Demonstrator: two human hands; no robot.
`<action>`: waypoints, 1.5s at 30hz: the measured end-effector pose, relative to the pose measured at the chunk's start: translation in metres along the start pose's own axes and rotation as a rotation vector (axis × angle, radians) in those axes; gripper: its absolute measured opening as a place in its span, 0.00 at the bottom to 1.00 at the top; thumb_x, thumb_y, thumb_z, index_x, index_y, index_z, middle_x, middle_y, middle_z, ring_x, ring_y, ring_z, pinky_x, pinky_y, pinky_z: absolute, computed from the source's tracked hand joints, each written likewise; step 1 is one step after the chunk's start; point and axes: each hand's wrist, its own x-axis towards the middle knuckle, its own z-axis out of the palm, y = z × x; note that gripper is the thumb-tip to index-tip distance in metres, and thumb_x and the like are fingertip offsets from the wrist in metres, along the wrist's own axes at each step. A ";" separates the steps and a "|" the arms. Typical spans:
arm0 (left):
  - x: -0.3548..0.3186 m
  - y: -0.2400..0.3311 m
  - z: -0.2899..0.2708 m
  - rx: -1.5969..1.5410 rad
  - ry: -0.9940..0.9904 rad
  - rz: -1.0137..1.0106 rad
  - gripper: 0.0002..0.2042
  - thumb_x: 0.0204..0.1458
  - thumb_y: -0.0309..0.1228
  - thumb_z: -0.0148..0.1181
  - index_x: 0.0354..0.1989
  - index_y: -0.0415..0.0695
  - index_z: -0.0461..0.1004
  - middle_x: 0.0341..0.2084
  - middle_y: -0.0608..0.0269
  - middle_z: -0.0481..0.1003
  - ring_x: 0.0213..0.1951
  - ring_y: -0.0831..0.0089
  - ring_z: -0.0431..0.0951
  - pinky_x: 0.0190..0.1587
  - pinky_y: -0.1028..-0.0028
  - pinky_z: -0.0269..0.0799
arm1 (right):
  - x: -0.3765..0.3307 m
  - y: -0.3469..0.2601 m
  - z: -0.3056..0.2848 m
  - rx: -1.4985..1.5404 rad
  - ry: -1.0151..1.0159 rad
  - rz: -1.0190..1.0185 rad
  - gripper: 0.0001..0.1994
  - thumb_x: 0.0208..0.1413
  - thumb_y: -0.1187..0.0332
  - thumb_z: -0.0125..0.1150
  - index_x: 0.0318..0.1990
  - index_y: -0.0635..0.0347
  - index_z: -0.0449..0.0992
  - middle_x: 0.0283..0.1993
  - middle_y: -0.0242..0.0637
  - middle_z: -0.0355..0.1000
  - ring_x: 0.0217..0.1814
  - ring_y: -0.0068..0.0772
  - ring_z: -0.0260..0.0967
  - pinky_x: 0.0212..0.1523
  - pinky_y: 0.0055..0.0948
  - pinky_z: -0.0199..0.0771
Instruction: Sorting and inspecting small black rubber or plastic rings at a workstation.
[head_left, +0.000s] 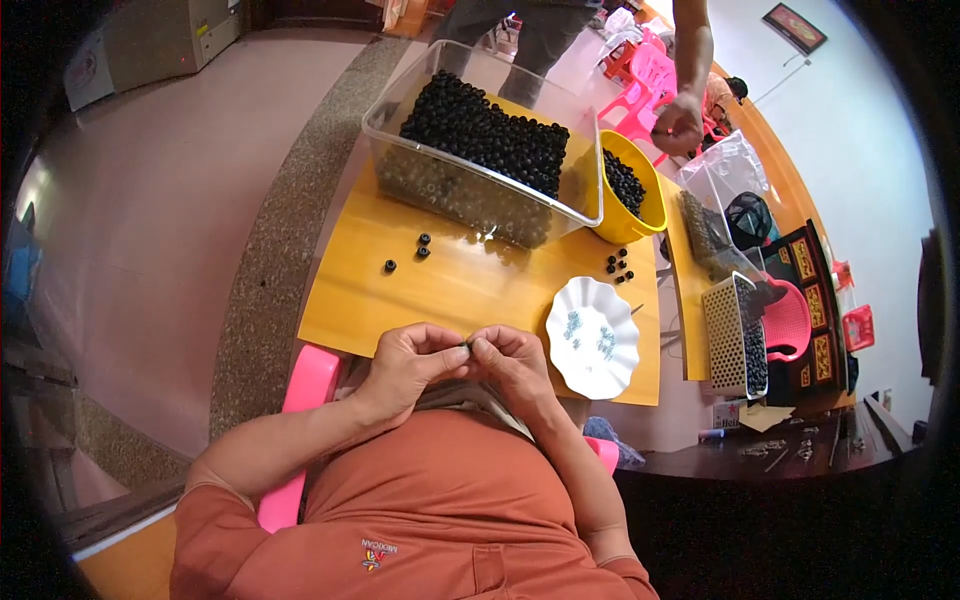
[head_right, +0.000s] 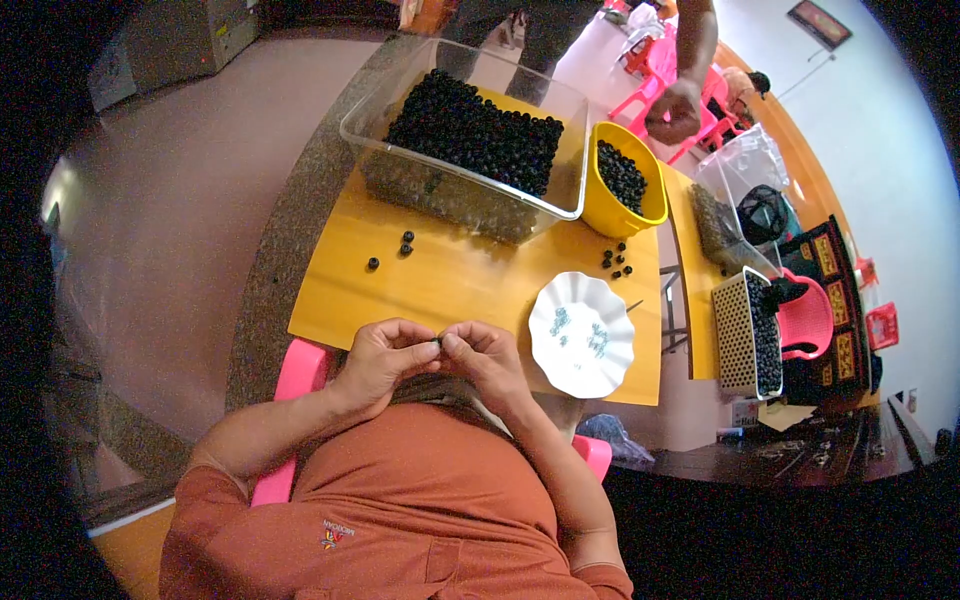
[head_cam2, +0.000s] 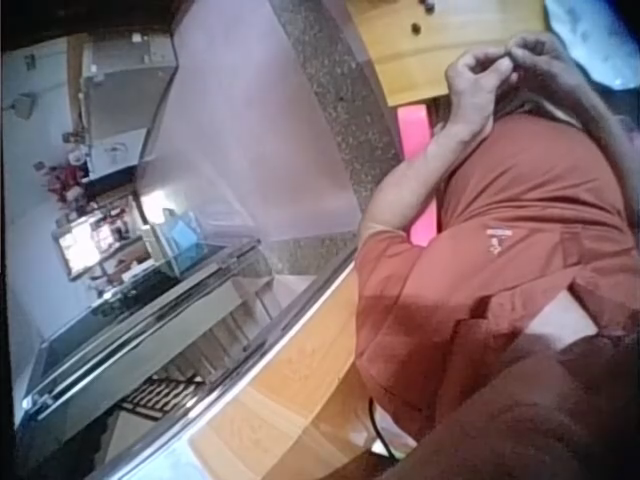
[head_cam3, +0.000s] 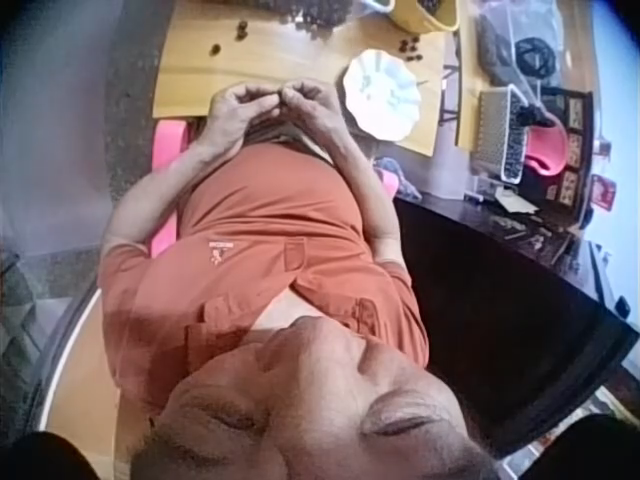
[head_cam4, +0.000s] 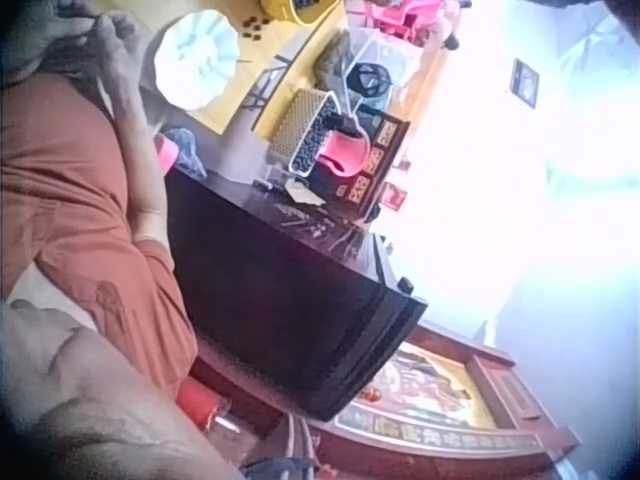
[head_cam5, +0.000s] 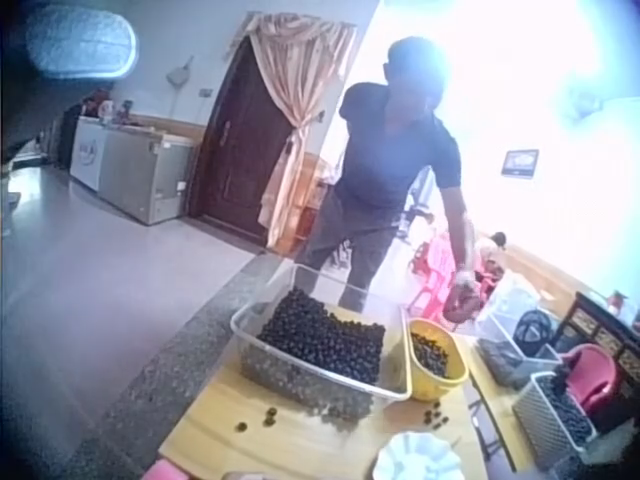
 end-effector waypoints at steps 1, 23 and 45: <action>0.000 0.000 0.000 0.001 -0.002 0.000 0.07 0.53 0.22 0.61 0.39 0.36 0.74 0.35 0.60 0.77 0.35 0.75 0.79 0.41 0.77 0.78 | 0.000 0.001 0.000 0.000 0.001 -0.002 0.07 0.61 0.71 0.57 0.40 0.67 0.74 0.35 0.33 0.75 0.34 0.22 0.73 0.36 0.21 0.76; 0.003 -0.003 0.001 -0.088 0.036 0.008 0.05 0.54 0.21 0.59 0.39 0.37 0.73 0.34 0.60 0.77 0.35 0.73 0.79 0.41 0.74 0.79 | 0.004 0.006 0.013 -0.853 0.145 -0.721 0.06 0.55 0.79 0.59 0.40 0.68 0.73 0.31 0.44 0.71 0.28 0.34 0.72 0.28 0.26 0.71; 0.003 -0.007 0.005 -0.077 0.064 -0.003 0.06 0.53 0.20 0.60 0.39 0.37 0.74 0.35 0.59 0.77 0.39 0.73 0.78 0.46 0.73 0.76 | 0.003 0.004 0.010 -1.223 0.132 -0.985 0.12 0.46 0.76 0.66 0.39 0.66 0.73 0.35 0.48 0.73 0.31 0.46 0.75 0.28 0.34 0.76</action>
